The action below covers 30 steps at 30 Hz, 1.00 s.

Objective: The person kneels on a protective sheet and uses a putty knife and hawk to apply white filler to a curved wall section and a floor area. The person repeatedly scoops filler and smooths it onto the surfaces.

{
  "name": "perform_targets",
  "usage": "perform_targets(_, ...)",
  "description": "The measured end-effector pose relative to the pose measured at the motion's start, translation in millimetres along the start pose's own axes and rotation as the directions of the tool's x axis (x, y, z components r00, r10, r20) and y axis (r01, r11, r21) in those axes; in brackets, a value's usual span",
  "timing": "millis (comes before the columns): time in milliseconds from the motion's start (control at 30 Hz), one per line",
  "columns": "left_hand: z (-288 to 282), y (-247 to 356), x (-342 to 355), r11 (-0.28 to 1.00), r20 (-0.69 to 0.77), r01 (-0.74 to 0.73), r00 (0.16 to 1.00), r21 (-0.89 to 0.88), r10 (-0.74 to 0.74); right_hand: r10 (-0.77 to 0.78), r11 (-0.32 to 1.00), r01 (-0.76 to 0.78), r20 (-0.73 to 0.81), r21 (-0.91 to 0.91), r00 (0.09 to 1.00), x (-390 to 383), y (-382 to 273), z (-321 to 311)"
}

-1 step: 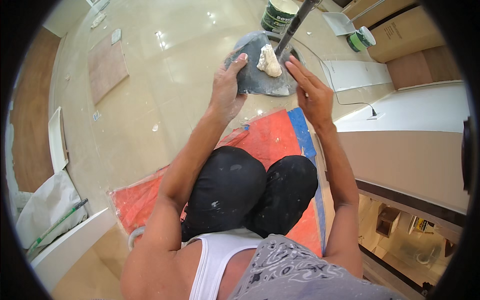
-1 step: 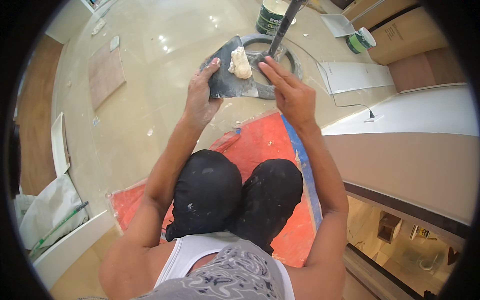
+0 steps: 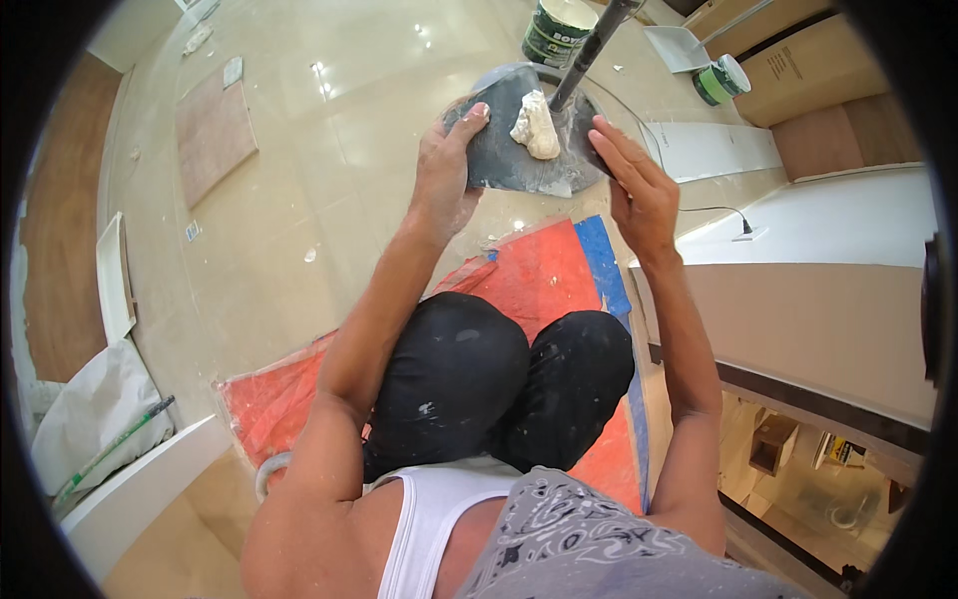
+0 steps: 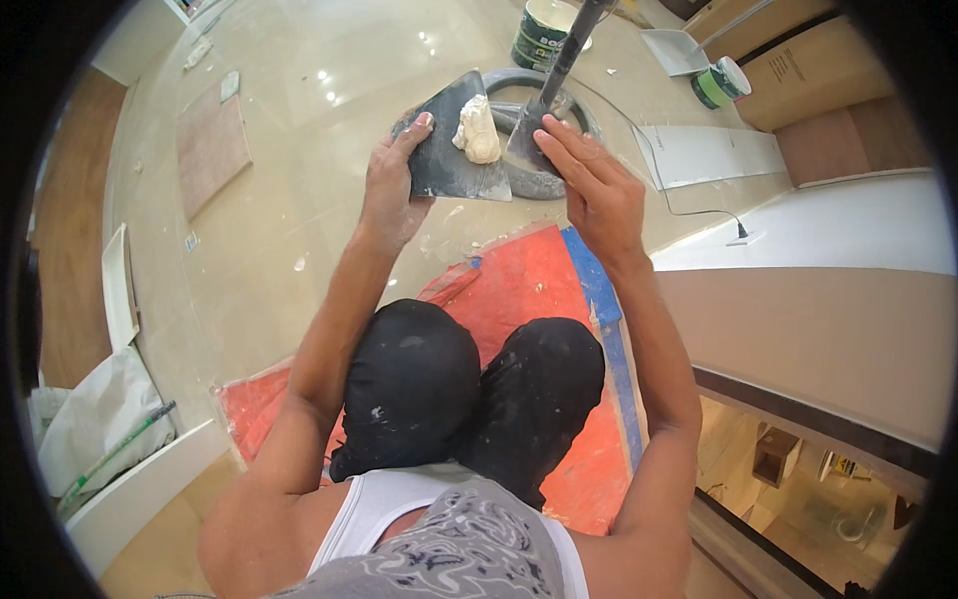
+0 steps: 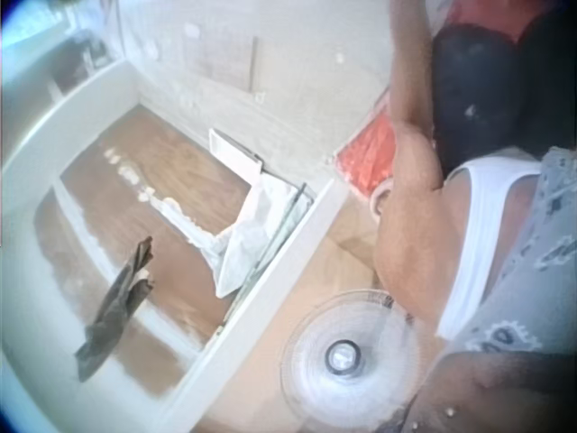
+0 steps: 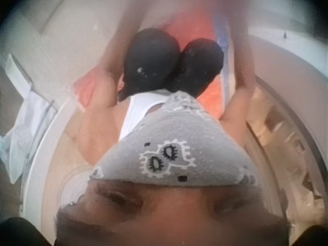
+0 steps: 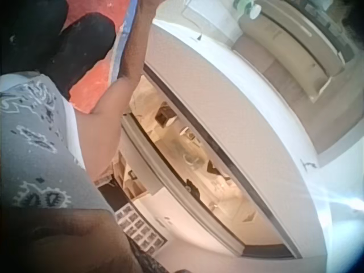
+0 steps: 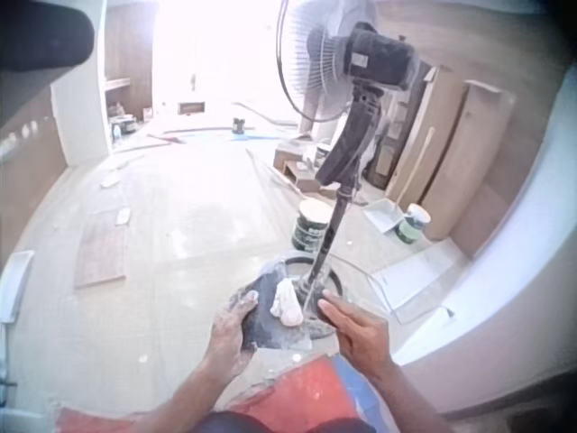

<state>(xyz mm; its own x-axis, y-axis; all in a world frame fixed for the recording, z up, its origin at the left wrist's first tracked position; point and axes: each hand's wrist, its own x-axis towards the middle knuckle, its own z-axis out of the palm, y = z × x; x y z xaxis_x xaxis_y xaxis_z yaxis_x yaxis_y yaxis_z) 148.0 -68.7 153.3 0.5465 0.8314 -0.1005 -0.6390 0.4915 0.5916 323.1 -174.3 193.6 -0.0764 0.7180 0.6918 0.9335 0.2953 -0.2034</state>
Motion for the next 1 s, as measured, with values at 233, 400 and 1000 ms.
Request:
perform_targets(233,-3.3,11.2,5.0,0.973,0.07,-0.001,0.997,0.23,-0.015,-0.248,0.937,0.304,0.288,-0.172,0.925,11.6,16.1,-34.6)
perform_targets(400,1.3,6.4,5.3,0.926,0.129,-0.067,0.991,0.371,0.02,-0.278,0.934,0.32,0.241,-0.157,0.93,16.9,-3.6,-33.6)
perform_targets(1000,-4.5,3.4,3.2,0.994,0.001,-0.06,0.998,-0.086,0.06,0.128,0.988,-0.118,0.113,-0.097,0.985,-12.3,7.5,21.1)
